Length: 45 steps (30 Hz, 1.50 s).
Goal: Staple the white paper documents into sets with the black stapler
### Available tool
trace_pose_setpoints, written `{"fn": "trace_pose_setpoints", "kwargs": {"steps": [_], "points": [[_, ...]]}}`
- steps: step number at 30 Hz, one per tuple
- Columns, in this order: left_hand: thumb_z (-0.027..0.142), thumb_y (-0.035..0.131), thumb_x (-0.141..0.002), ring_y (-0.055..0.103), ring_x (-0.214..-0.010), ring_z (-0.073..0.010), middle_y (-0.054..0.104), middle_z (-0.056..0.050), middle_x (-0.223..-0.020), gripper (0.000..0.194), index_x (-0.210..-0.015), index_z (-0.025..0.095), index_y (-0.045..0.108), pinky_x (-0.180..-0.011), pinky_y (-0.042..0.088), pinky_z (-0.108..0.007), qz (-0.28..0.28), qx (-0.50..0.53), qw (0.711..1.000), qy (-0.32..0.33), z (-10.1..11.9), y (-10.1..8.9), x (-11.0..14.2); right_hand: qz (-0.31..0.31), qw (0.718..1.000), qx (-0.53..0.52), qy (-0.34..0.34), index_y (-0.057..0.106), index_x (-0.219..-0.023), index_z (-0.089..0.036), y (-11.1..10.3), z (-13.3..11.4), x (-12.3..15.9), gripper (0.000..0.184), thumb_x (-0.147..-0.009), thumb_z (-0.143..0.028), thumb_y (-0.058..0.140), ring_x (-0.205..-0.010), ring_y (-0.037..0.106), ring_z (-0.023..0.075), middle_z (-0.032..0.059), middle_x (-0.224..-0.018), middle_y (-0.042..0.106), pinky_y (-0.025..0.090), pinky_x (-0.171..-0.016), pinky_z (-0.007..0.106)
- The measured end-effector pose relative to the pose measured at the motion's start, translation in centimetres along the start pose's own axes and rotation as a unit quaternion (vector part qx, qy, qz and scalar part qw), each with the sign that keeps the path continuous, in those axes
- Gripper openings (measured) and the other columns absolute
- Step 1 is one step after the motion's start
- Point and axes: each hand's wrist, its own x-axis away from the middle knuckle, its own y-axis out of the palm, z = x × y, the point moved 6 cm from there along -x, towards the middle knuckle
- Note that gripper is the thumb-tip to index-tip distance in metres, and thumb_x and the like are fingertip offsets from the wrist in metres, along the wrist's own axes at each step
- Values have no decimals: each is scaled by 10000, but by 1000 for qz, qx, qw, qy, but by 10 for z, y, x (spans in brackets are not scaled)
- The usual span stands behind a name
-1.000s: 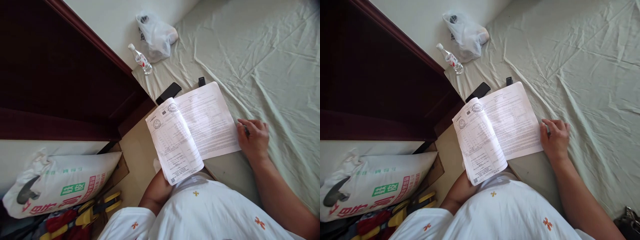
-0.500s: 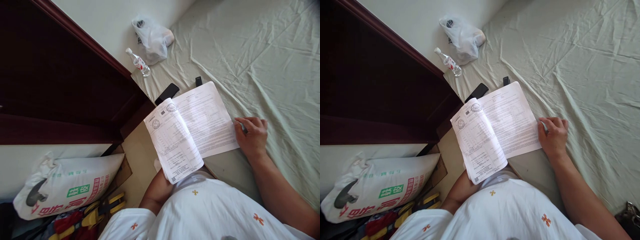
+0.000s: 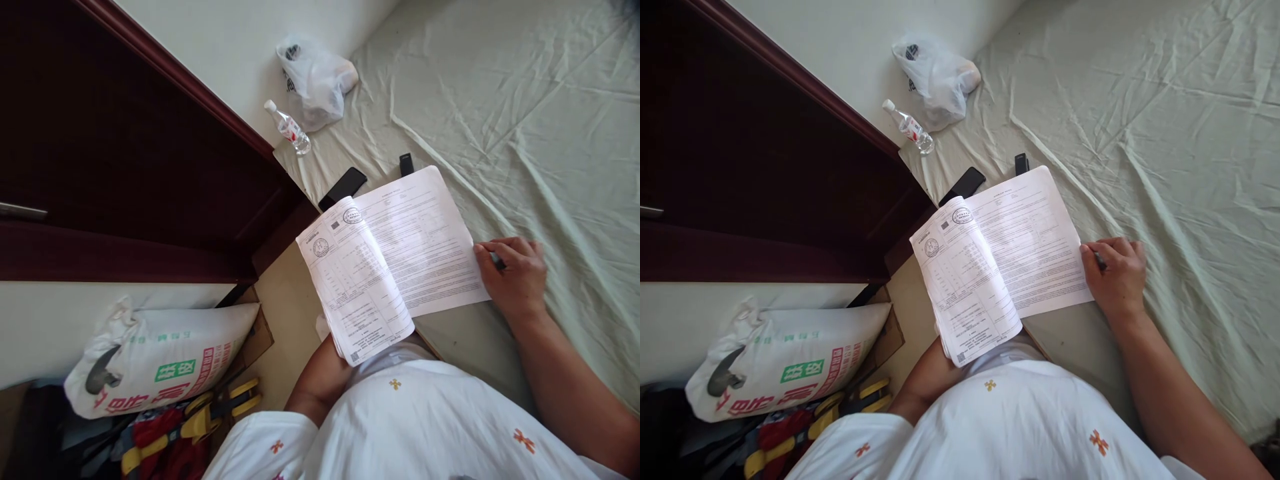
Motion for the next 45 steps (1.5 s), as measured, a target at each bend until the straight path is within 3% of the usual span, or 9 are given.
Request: {"fn": "trace_pose_setpoints", "kwargs": {"steps": [5, 9, 21, 26, 32, 40, 45], "points": [[270, 881, -834, 417, -1605, -336, 496, -84, -1690, 798, -1569, 316, 573, -1335, 395, -483, 0, -33, 999, 31, -12, -2, -1, -22, 998, -51, -6, 673, -793, -256, 2, 0, -1, 319, -965, -524, 647, -743, 579, 250, 60, -751, 666, 461, -781, 429], [240, 893, -810, 429, -1599, -319, 495, -81, -1690, 836, -1577, 310, 568, -1330, 412, -448, 3, -58, 998, 24, -15, -3, -2, -54, 995, -78, 39, 680, -772, -260, 4, 2, 0, 334, -938, -550, 665, -693, 574, 227, 38, -699, 642, 443, -702, 385], [215, 866, -843, 407, -1611, -300, 450, -95, -1719, 825, -1598, 279, 541, -1336, 403, -423, 4, -66, 998, 19, -15, -1, -5, -81, 986, -72, 130, 774, -796, -202, 0, 3, 0, 371, -863, -546, 653, -715, 614, 207, 85, -768, 734, 462, -734, 356], [215, 857, -856, 431, -1598, -283, 463, -93, -1711, 810, -1599, 277, 542, -1323, 422, -391, 8, -61, 998, 26, -13, -2, -3, -72, 988, -65, 123, 815, -861, -186, -1, 3, 0, 357, -878, -487, 624, -729, 645, 213, 95, -794, 766, 473, -732, 345], [243, 870, -845, 394, -1616, -326, 487, -101, -1694, 804, -1587, 277, 562, -1354, 370, -480, 7, -82, 997, 13, -17, -2, -4, -54, 990, -79, 104, 827, -936, -194, 0, 3, 0, 350, -905, -462, 604, -734, 651, 206, 92, -841, 796, 462, -705, 325], [255, 884, -829, 382, -1619, -362, 502, -118, -1680, 806, -1576, 261, 580, -1358, 357, -538, 7, -82, 997, 13, -17, -1, -4, -34, 993, -70, 94, 694, -779, -216, -2, 3, -2, 296, -855, -474, 573, -614, 563, 182, 49, -680, 683, 418, -635, 322], [261, 888, -833, 306, -1654, -337, 433, -100, -1729, 844, -1601, 288, 540, -1387, 291, -508, 8, -49, 999, 16, 1, 2, -6, -50, 995, -60, 65, 625, -743, -234, 1, 2, -5, 304, -864, -498, 536, -588, 531, 188, 37, -646, 636, 399, -632, 335]]}}
